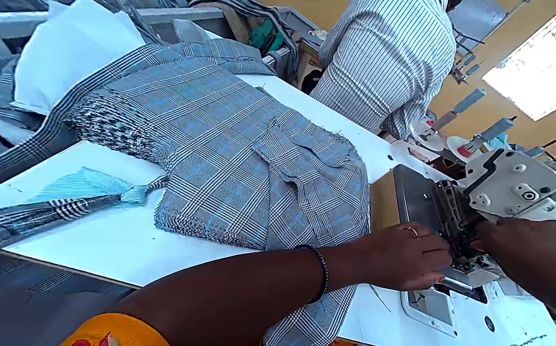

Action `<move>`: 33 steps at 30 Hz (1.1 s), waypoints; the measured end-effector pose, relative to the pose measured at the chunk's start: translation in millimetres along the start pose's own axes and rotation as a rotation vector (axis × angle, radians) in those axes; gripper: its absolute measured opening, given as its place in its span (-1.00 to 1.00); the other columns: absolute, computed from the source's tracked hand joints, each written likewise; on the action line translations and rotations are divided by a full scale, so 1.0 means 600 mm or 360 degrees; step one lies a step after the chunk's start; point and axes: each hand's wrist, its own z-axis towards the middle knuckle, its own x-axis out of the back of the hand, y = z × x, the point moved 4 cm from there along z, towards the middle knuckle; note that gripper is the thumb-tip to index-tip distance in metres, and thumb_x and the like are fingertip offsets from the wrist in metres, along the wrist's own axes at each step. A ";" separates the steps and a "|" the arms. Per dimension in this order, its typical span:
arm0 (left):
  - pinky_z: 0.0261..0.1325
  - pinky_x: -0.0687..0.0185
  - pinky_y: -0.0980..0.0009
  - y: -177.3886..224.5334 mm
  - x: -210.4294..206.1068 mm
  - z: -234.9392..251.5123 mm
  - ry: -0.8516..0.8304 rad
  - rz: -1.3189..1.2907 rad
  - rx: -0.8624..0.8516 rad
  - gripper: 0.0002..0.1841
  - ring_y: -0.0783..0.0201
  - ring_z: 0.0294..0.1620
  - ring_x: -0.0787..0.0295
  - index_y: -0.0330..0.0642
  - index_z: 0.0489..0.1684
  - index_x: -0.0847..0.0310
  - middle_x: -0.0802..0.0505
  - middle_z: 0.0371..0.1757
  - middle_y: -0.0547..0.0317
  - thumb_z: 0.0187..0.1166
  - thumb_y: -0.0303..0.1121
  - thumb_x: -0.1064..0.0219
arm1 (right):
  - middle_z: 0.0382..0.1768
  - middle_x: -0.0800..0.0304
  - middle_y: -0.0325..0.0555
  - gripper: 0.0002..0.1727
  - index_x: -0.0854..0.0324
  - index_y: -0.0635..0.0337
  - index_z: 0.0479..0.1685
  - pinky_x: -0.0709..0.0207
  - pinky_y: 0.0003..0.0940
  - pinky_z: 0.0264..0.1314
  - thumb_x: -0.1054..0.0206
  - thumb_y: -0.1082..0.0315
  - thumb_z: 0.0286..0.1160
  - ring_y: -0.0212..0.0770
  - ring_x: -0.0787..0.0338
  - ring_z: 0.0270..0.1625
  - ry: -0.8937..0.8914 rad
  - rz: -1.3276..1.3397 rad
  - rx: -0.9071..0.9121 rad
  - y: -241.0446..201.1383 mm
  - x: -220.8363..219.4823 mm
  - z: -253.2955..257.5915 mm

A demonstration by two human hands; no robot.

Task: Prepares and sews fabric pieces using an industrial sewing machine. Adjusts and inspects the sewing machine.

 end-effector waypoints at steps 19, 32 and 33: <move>0.45 -0.51 0.17 0.000 -0.001 -0.001 0.0002 0.0007 -0.0011 -0.70 0.00 0.26 -0.77 -0.35 0.00 -0.77 -0.86 0.13 -0.09 0.70 -0.33 -0.15 | -0.28 -0.82 0.07 -0.79 -0.78 0.23 -0.23 -0.62 0.01 -0.25 -0.36 0.26 0.64 0.13 -0.86 -0.13 -0.0197 -0.0048 0.0004 -0.019 0.018 0.014; 0.48 -0.50 0.17 0.000 -0.001 0.001 -0.0027 0.0010 -0.0002 -0.70 0.01 0.28 -0.76 -0.34 -0.02 -0.77 -0.86 0.14 -0.09 0.71 -0.34 -0.13 | -0.25 -0.83 0.09 -0.77 -0.78 0.22 -0.14 -0.65 0.01 -0.20 -0.32 0.24 0.68 0.14 -0.87 -0.10 -0.0151 -0.0061 0.0062 -0.003 0.021 0.010; 0.48 -0.50 0.17 0.000 -0.002 0.000 -0.0023 0.0008 -0.0005 -0.70 0.01 0.28 -0.77 -0.34 -0.02 -0.77 -0.86 0.14 -0.09 0.70 -0.34 -0.14 | -0.26 -0.82 0.10 -0.78 -0.77 0.23 -0.16 -0.64 0.01 -0.20 -0.33 0.25 0.67 0.14 -0.87 -0.10 -0.0135 -0.0043 0.0071 0.000 0.019 0.008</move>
